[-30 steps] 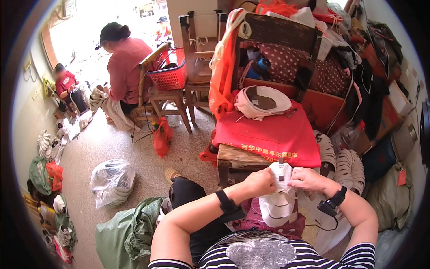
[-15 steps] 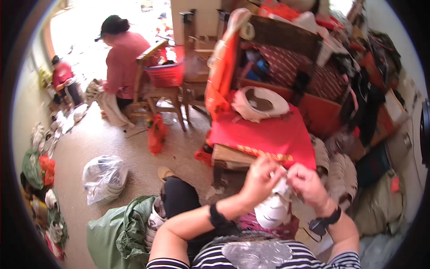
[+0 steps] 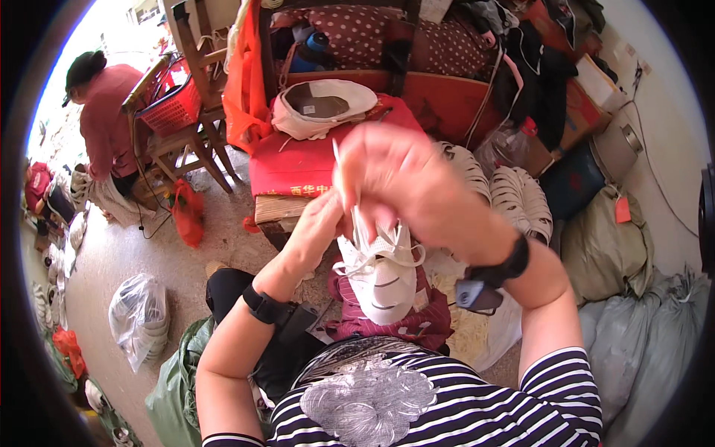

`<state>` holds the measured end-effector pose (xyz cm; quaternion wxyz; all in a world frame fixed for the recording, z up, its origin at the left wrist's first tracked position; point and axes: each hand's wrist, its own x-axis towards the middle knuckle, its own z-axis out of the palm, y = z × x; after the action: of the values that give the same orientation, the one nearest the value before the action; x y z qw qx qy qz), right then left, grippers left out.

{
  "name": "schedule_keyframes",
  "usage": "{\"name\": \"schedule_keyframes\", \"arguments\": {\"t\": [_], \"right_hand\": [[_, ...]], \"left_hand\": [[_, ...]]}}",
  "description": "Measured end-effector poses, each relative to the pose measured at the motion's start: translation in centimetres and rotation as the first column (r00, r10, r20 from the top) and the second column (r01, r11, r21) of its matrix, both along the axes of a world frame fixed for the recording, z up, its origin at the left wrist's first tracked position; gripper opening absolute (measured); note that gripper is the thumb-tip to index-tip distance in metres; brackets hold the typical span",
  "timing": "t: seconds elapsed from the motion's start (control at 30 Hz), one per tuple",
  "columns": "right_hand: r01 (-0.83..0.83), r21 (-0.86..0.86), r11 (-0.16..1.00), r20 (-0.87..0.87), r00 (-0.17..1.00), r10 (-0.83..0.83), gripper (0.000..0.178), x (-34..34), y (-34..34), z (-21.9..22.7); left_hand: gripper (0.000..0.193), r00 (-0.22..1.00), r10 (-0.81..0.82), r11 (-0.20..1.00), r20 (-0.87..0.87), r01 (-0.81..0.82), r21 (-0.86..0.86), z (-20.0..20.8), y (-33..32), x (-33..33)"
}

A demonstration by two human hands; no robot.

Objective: The recorder is threading laces into a white sneaker upper.

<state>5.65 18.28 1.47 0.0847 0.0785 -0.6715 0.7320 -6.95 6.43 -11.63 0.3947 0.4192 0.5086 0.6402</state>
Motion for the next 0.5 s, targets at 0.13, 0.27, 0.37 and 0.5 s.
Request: {"name": "schedule_keyframes", "arguments": {"t": [0.13,0.27,0.37,0.5], "right_hand": [[0.189,0.119,0.975,-0.635,0.769,-0.072,0.02,0.6,3.4,10.1],[0.537,0.195,0.821,-0.632,0.709,-0.314,0.02,-0.4,7.7,8.9],[0.801,0.597,-0.036,-0.8,0.591,-0.104,0.021,0.7,10.4,2.5],[0.198,0.955,0.221,-0.192,0.98,-0.048,0.021,4.1,6.7,-7.3]], "left_hand": [[0.047,0.913,-0.402,0.899,-0.065,0.38,-0.219,-0.1,-0.5,2.6],[0.043,0.961,-0.276,0.918,0.025,0.271,-0.29,2.9,-1.9,5.4],[0.048,0.989,-0.124,0.979,0.083,0.136,-0.149,5.8,-1.5,4.8],[0.05,0.987,0.006,0.996,0.163,0.008,-0.084,3.7,-0.4,3.3]]}}
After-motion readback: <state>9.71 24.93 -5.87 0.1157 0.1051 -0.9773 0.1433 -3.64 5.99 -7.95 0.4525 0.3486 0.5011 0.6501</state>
